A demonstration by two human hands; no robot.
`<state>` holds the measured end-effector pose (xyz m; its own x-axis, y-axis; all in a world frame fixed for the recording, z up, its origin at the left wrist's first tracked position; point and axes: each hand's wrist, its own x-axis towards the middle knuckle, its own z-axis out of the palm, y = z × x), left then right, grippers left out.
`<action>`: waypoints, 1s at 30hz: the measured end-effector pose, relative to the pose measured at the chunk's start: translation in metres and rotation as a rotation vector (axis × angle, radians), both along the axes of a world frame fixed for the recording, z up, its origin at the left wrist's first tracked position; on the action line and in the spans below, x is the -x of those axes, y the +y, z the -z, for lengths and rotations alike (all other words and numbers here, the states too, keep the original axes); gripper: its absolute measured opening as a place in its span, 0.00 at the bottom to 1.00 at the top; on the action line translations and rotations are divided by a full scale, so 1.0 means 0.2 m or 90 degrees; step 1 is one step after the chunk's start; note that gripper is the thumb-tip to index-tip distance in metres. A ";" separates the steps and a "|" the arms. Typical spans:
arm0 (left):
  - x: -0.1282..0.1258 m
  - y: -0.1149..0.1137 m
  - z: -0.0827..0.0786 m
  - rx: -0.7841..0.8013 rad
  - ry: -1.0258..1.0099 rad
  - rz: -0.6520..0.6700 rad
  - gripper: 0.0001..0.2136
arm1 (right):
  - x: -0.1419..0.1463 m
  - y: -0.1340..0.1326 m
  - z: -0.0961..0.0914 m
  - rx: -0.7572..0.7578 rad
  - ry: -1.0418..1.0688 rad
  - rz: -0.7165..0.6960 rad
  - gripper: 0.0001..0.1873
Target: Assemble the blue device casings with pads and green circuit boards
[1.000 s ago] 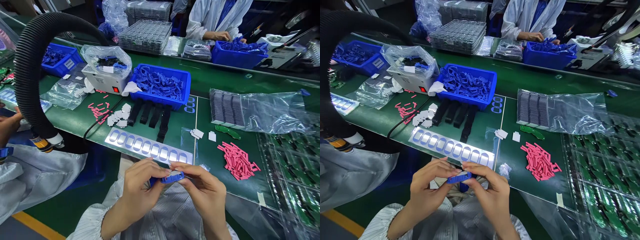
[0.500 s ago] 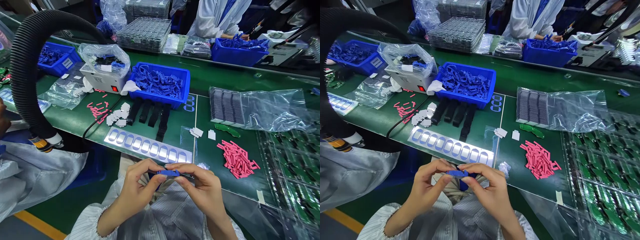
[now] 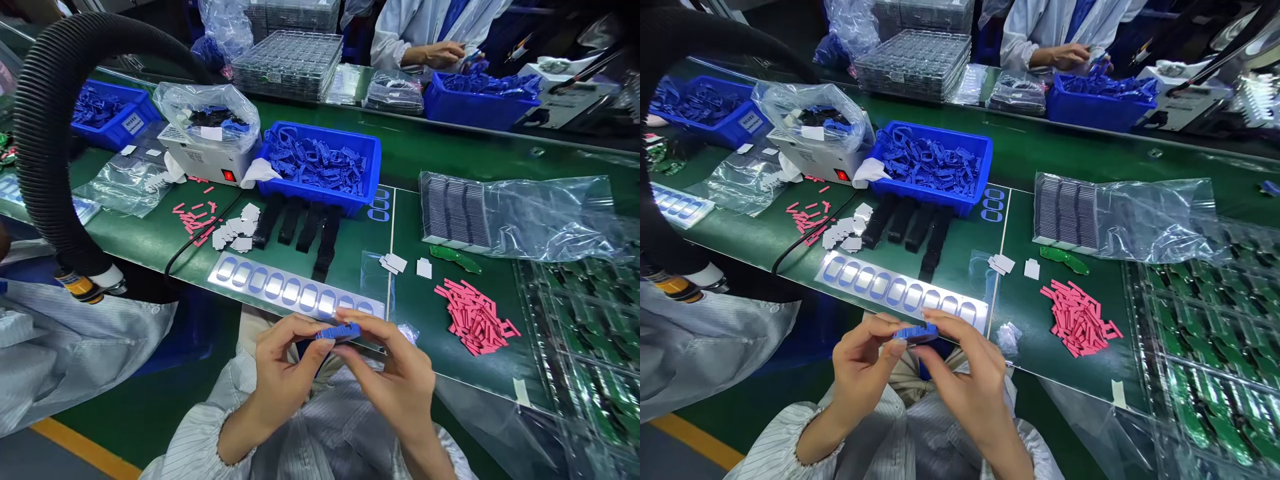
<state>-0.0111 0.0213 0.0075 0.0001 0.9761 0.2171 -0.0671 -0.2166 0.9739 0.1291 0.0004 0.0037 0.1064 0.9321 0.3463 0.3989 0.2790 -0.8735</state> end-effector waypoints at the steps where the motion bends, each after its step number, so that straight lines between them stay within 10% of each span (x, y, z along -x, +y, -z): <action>1: -0.01 0.00 0.01 0.014 -0.018 -0.004 0.03 | 0.01 0.00 0.01 -0.019 -0.011 0.024 0.17; 8: -0.02 -0.02 0.02 -0.045 0.025 0.023 0.03 | 0.05 -0.02 0.01 -0.025 0.067 0.080 0.13; 15: 0.04 0.02 0.01 -0.171 0.109 0.067 0.04 | -0.05 -0.03 -0.05 0.106 0.138 -0.064 0.08; 26: 0.11 0.07 -0.02 0.197 -0.033 0.243 0.06 | -0.16 -0.01 0.02 -0.156 -0.097 -0.147 0.26; 30: 0.10 0.05 -0.02 0.188 -0.012 0.180 0.13 | -0.11 -0.03 0.04 -0.028 0.034 -0.064 0.29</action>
<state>-0.0319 0.0318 0.0120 0.2762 0.9585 -0.0701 -0.1024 0.1019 0.9895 0.1518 -0.0054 -0.0046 0.0329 0.9230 0.3835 0.3203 0.3537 -0.8788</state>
